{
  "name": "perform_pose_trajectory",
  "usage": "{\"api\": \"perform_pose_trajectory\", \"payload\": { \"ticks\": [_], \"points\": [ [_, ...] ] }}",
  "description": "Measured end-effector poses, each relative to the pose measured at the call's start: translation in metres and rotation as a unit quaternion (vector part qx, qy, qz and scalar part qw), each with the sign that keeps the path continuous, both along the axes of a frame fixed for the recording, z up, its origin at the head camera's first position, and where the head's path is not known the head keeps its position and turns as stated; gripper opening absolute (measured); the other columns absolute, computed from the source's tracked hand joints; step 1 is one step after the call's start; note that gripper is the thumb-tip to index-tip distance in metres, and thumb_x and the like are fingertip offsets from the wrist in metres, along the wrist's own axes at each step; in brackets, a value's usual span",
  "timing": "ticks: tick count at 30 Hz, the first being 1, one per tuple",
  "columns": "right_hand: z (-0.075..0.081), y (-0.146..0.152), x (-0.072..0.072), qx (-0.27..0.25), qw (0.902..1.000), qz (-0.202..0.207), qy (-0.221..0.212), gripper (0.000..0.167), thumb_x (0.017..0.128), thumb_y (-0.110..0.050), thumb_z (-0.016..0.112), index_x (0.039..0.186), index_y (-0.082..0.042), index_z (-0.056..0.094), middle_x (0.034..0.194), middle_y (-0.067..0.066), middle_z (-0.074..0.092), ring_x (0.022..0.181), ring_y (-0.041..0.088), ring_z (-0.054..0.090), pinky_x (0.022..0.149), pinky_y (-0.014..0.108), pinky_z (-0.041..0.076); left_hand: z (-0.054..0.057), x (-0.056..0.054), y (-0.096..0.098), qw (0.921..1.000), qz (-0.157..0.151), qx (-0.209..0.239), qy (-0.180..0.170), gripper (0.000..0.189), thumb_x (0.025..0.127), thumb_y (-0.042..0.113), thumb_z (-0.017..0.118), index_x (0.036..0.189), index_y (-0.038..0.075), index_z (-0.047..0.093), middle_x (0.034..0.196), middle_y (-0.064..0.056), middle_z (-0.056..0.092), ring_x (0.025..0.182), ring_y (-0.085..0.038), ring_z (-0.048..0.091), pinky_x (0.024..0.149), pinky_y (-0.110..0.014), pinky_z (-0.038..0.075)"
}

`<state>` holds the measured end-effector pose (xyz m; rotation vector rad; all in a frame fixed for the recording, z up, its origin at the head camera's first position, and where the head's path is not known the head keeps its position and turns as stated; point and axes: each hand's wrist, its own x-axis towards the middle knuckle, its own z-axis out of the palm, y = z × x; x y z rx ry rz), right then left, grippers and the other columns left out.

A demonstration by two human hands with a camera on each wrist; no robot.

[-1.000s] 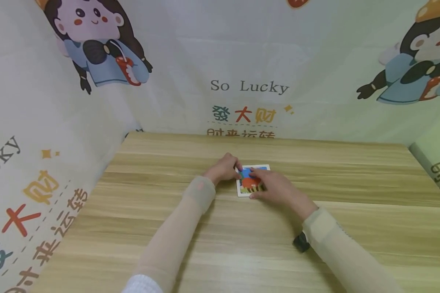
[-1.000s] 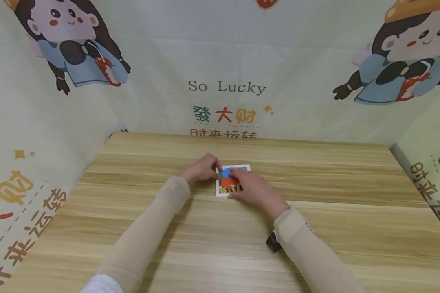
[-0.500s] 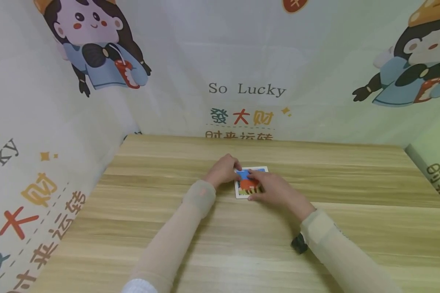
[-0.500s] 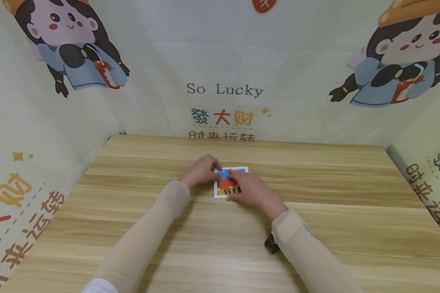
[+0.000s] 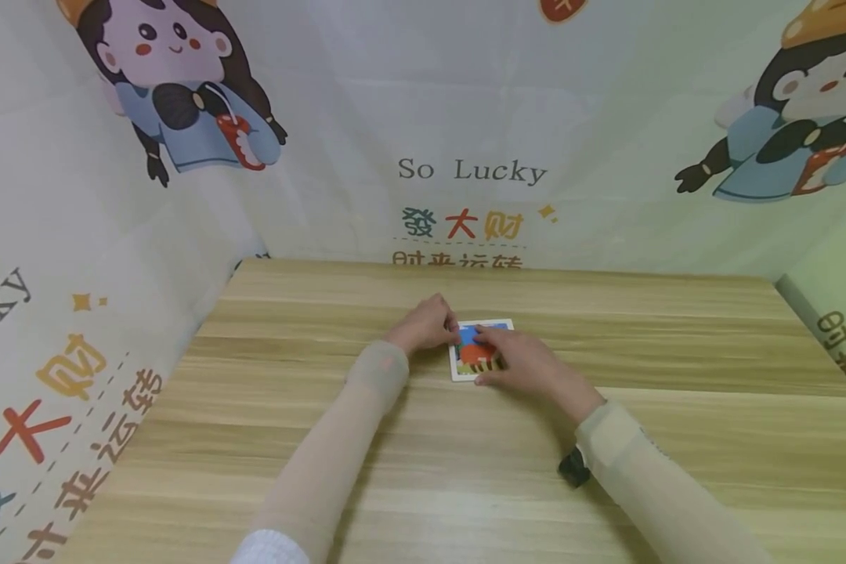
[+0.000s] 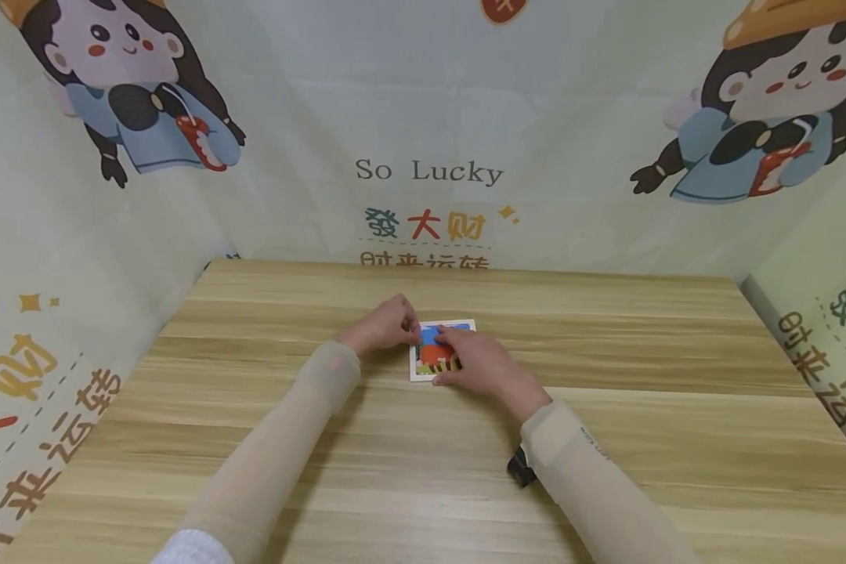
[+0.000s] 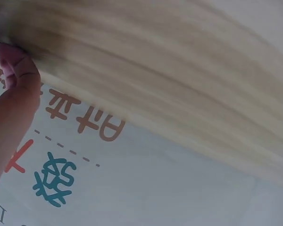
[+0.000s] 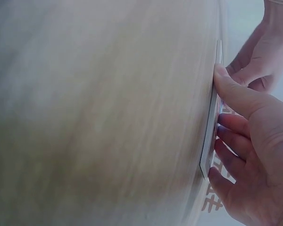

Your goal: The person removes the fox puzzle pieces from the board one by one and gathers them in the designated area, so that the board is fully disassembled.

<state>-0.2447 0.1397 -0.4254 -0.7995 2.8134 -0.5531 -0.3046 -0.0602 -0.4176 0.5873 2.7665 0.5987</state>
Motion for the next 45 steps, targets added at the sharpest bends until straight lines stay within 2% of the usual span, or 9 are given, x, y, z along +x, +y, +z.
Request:
{"api": "perform_pose_trajectory", "payload": {
  "ticks": [3, 7, 10, 24, 28, 32, 39, 42, 45],
  "points": [
    [0.0003, -0.0002, -0.0001, 0.002, 1.0000, -0.003, -0.004, 0.078, 0.087, -0.044, 0.075, 0.149, -0.008, 0.043, 0.149, 0.017, 0.050, 0.134, 0.036, 0.051, 0.114, 0.052, 0.040, -0.0036, -0.0004, -0.0017, 0.9999, -0.007, 0.009, -0.003, 0.011, 0.090, 0.018, 0.074, 0.095, 0.009, 0.071, 0.113, -0.009, 0.055, 0.100, -0.021, 0.053, 0.096, -0.036, 0.047],
    [0.0006, 0.0000, -0.0009, 0.003, 1.0000, -0.004, 0.001, 0.078, 0.087, -0.044, 0.075, 0.148, -0.007, 0.044, 0.150, 0.017, 0.050, 0.135, 0.038, 0.050, 0.114, 0.053, 0.039, -0.0038, -0.0006, -0.0011, 0.9997, -0.015, 0.009, 0.018, 0.020, 0.089, 0.019, 0.074, 0.107, 0.010, 0.069, 0.115, -0.010, 0.057, 0.101, -0.022, 0.055, 0.097, -0.037, 0.049],
    [0.0011, -0.0003, -0.0010, 0.001, 1.0000, -0.004, 0.002, 0.078, 0.087, -0.043, 0.075, 0.148, -0.007, 0.044, 0.150, 0.016, 0.050, 0.135, 0.037, 0.050, 0.114, 0.052, 0.039, -0.0019, -0.0009, 0.0003, 0.9995, -0.017, 0.004, 0.028, 0.024, 0.089, 0.018, 0.075, 0.109, 0.009, 0.068, 0.115, -0.009, 0.060, 0.103, -0.023, 0.057, 0.099, -0.037, 0.049],
    [-0.0015, 0.0004, 0.0009, -0.012, 0.9999, -0.005, -0.009, 0.076, 0.086, -0.044, 0.075, 0.148, -0.010, 0.045, 0.149, 0.014, 0.051, 0.126, 0.032, 0.057, 0.112, 0.052, 0.042, 0.0023, 0.0043, 0.0022, 0.9982, 0.010, -0.048, 0.035, 0.024, 0.088, 0.027, 0.077, 0.105, 0.011, 0.071, 0.117, -0.006, 0.063, 0.109, -0.023, 0.059, 0.102, -0.037, 0.049],
    [-0.0027, 0.0009, 0.0005, -0.012, 0.9999, -0.005, -0.005, 0.077, 0.086, -0.044, 0.075, 0.148, -0.009, 0.045, 0.147, 0.016, 0.052, 0.127, 0.034, 0.056, 0.111, 0.052, 0.042, 0.0042, 0.0049, 0.0025, 0.9980, 0.013, -0.053, 0.033, 0.024, 0.088, 0.027, 0.077, 0.105, 0.012, 0.071, 0.119, -0.006, 0.060, 0.104, -0.022, 0.058, 0.097, -0.037, 0.050],
    [-0.0041, 0.0004, 0.0005, -0.012, 0.9999, -0.005, -0.004, 0.076, 0.087, -0.043, 0.075, 0.148, -0.009, 0.045, 0.144, 0.016, 0.055, 0.124, 0.032, 0.058, 0.110, 0.051, 0.044, 0.0051, 0.0043, 0.0018, 0.9991, 0.014, -0.036, 0.015, 0.022, 0.087, 0.025, 0.077, 0.102, 0.010, 0.070, 0.119, -0.007, 0.057, 0.099, -0.021, 0.056, 0.093, -0.036, 0.051],
    [-0.0041, -0.0022, 0.0008, -0.006, 0.9999, -0.005, -0.009, 0.076, 0.086, -0.043, 0.075, 0.148, -0.010, 0.045, 0.144, 0.015, 0.055, 0.124, 0.031, 0.058, 0.110, 0.051, 0.043, 0.0036, 0.0023, -0.0029, 0.9995, 0.019, 0.005, -0.023, 0.018, 0.087, 0.019, 0.077, 0.097, 0.006, 0.069, 0.117, -0.011, 0.055, 0.101, -0.022, 0.054, 0.097, -0.036, 0.049],
    [-0.0026, -0.0028, 0.0011, -0.007, 0.9999, -0.007, -0.008, 0.077, 0.087, -0.043, 0.075, 0.148, -0.009, 0.045, 0.147, 0.015, 0.053, 0.128, 0.033, 0.055, 0.112, 0.052, 0.042, 0.0023, 0.0021, -0.0049, 0.9988, 0.007, 0.022, -0.043, 0.014, 0.089, 0.018, 0.074, 0.093, 0.005, 0.072, 0.115, -0.010, 0.053, 0.101, -0.020, 0.051, 0.096, -0.035, 0.047],
    [-0.0011, -0.0034, 0.0010, -0.011, 0.9999, -0.009, -0.007, 0.077, 0.086, -0.042, 0.076, 0.148, -0.008, 0.045, 0.146, 0.016, 0.053, 0.130, 0.034, 0.054, 0.112, 0.052, 0.041, 0.0012, 0.0024, -0.0065, 0.9981, 0.000, 0.038, -0.048, 0.017, 0.088, 0.019, 0.076, 0.095, 0.004, 0.072, 0.113, -0.011, 0.053, 0.100, -0.020, 0.051, 0.093, -0.034, 0.047]
  ]
}}
